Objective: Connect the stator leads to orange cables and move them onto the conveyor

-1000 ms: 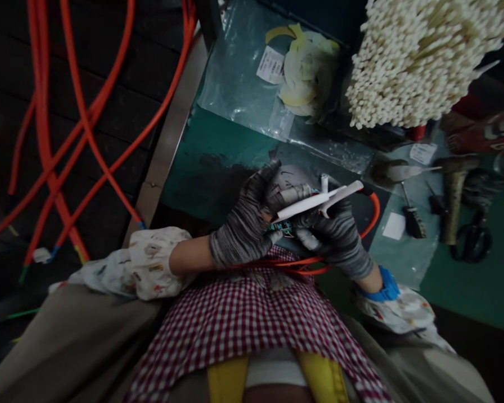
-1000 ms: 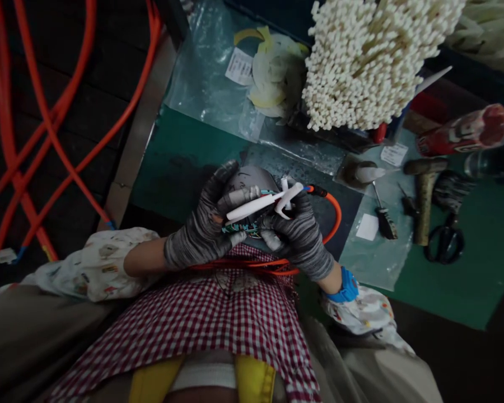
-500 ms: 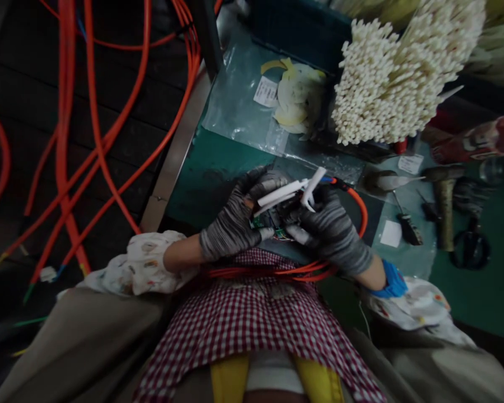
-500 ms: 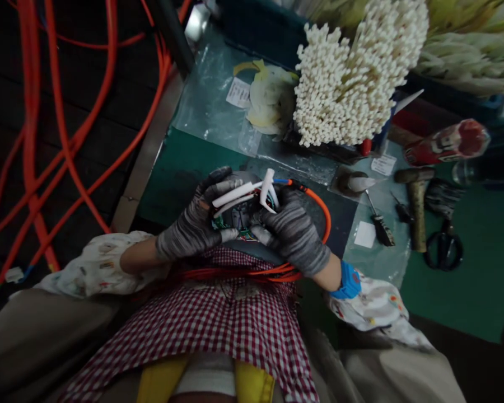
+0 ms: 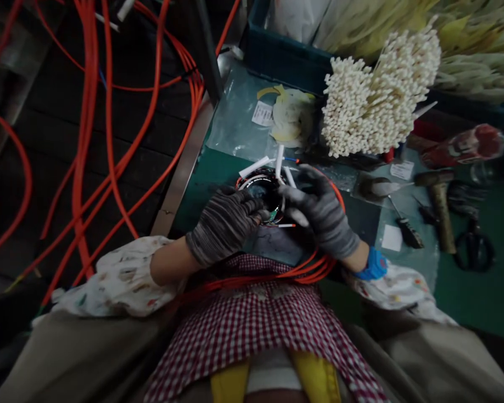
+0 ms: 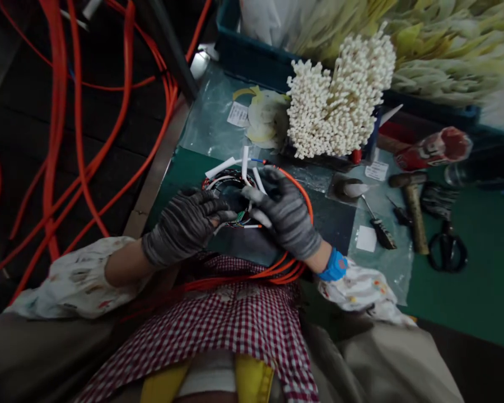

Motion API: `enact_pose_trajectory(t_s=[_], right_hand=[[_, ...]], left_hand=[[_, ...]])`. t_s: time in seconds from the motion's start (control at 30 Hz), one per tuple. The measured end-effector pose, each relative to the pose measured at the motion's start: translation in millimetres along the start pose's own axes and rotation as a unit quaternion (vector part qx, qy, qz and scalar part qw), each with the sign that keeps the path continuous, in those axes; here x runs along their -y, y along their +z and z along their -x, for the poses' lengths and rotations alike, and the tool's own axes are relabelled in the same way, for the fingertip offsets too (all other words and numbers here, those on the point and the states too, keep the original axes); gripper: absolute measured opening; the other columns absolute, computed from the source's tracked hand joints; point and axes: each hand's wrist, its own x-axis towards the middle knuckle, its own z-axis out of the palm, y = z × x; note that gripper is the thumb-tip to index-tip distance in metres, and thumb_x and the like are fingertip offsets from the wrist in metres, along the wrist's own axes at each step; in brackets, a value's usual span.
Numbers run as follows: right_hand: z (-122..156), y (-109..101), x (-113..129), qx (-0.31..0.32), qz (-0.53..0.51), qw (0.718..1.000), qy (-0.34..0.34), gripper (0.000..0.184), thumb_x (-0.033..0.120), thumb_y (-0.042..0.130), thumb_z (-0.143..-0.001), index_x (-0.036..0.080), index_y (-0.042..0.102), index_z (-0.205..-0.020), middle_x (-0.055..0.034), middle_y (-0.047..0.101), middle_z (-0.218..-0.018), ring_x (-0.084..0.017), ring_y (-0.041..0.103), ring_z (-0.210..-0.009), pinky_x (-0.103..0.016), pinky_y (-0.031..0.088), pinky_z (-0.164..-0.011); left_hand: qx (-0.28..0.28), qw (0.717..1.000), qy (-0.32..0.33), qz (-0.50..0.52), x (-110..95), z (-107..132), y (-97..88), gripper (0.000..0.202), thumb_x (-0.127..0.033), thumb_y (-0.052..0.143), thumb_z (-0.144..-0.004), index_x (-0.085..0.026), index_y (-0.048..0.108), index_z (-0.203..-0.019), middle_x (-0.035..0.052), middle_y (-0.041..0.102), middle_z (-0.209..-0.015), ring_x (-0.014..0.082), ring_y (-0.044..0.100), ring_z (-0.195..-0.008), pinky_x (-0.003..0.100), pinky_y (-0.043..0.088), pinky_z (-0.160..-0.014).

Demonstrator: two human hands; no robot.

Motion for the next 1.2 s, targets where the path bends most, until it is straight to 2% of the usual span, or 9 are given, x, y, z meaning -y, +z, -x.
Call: enact_pose_trajectory(t_s=[0.07, 0.17, 0.37, 0.57, 0.67, 0.8, 1.0, 1.1, 1.2], right_hand=[[22.6, -3.8, 2.9, -0.039, 0.047, 0.998, -0.015, 0.029, 0.047, 0.074, -0.111, 0.038, 0.079, -0.138, -0.0093, 0.075, -0.140, -0.034, 0.076, -0.125, -0.056, 0.068, -0.104], [43.7, -8.3, 1.5, -0.030, 0.085, 0.994, -0.060, 0.011, 0.042, 0.078, -0.108, 0.039, 0.086, -0.115, -0.0049, 0.083, -0.111, -0.029, 0.080, -0.101, -0.048, 0.069, -0.089], [29.0, -0.5, 8.2, 0.040, -0.014, 0.999, 0.026, 0.033, 0.056, 0.073, -0.112, 0.027, 0.085, -0.101, -0.0013, 0.079, -0.081, -0.019, 0.070, -0.071, -0.034, 0.058, -0.071], [7.8, 10.0, 17.6, 0.047, -0.045, 0.995, 0.076, 0.036, 0.058, 0.072, -0.111, 0.026, 0.083, -0.098, -0.0038, 0.081, -0.087, -0.020, 0.073, -0.076, -0.034, 0.058, -0.074], [6.0, 9.7, 20.2, 0.059, -0.043, 0.993, 0.092, 0.034, 0.056, 0.075, -0.109, 0.026, 0.082, -0.095, -0.0032, 0.081, -0.085, -0.020, 0.072, -0.074, -0.033, 0.058, -0.071], [10.9, 14.4, 22.4, 0.026, -0.025, 0.996, 0.080, 0.027, 0.051, 0.079, -0.107, 0.026, 0.085, -0.099, -0.0053, 0.084, -0.090, -0.023, 0.077, -0.082, -0.037, 0.062, -0.078], [14.3, 10.4, 12.2, 0.037, -0.025, 0.999, 0.023, 0.022, 0.051, 0.079, -0.108, 0.030, 0.087, -0.108, -0.0054, 0.085, -0.103, -0.024, 0.080, -0.093, -0.040, 0.068, -0.085], [15.3, -15.6, 5.9, -0.049, 0.003, 0.998, -0.043, 0.026, 0.053, 0.071, -0.111, 0.033, 0.088, -0.110, -0.0071, 0.082, -0.111, -0.027, 0.079, -0.100, -0.046, 0.069, -0.090], [14.7, -48.8, -6.7, -0.249, 0.078, 0.965, -0.034, 0.028, 0.047, 0.063, -0.115, 0.033, 0.087, -0.115, -0.0097, 0.077, -0.116, -0.032, 0.077, -0.111, -0.053, 0.066, -0.100]], left_hand=[[0.025, 1.000, 0.005, -0.001, -2.1, -0.8, -3.8, 0.030, -0.024, 0.060, -0.113, -0.025, 0.087, -0.126, 0.0068, 0.087, -0.131, 0.0310, 0.080, -0.119, 0.050, 0.064, -0.105], [0.049, 0.999, -0.013, 0.006, -2.7, 0.2, -2.4, 0.033, -0.044, 0.064, -0.115, -0.026, 0.087, -0.131, 0.0083, 0.086, -0.135, 0.0336, 0.077, -0.124, 0.052, 0.059, -0.111], [-0.105, 0.994, -0.027, 0.009, -5.4, 6.7, 28.0, 0.029, -0.047, 0.065, -0.116, -0.027, 0.086, -0.114, 0.0066, 0.088, -0.110, 0.0315, 0.079, -0.109, 0.052, 0.059, -0.101], [-0.182, 0.983, -0.004, -0.003, -3.0, 6.8, 38.6, 0.014, -0.034, 0.071, -0.112, -0.026, 0.082, -0.111, 0.0041, 0.086, -0.108, 0.0277, 0.078, -0.106, 0.046, 0.059, -0.097], [-0.209, 0.978, 0.009, -0.019, -3.4, 15.4, 40.1, 0.013, -0.030, 0.077, -0.109, -0.027, 0.082, -0.121, 0.0029, 0.085, -0.104, 0.0244, 0.077, -0.106, 0.042, 0.062, -0.102], [-0.205, 0.977, 0.046, -0.033, -3.2, 30.4, 47.7, 0.035, -0.018, 0.077, -0.103, -0.037, 0.079, -0.133, 0.0015, 0.085, -0.116, 0.0231, 0.077, -0.115, 0.045, 0.063, -0.112], [-0.257, 0.965, 0.040, -0.041, -2.9, 27.9, 66.5, 0.029, -0.016, 0.085, -0.097, -0.033, 0.078, -0.120, 0.0011, 0.083, -0.109, 0.0234, 0.074, -0.108, 0.045, 0.062, -0.110], [-0.277, 0.961, -0.005, -0.016, -6.6, 23.3, 75.7, 0.032, -0.022, 0.092, -0.095, -0.034, 0.076, -0.120, 0.0021, 0.083, -0.115, 0.0247, 0.074, -0.117, 0.045, 0.058, -0.112], [-0.266, 0.964, -0.015, -0.004, -9.3, 22.1, 81.6, 0.026, -0.024, 0.087, -0.100, -0.035, 0.074, -0.120, -0.0003, 0.085, -0.119, 0.0237, 0.075, -0.119, 0.045, 0.056, -0.112]])
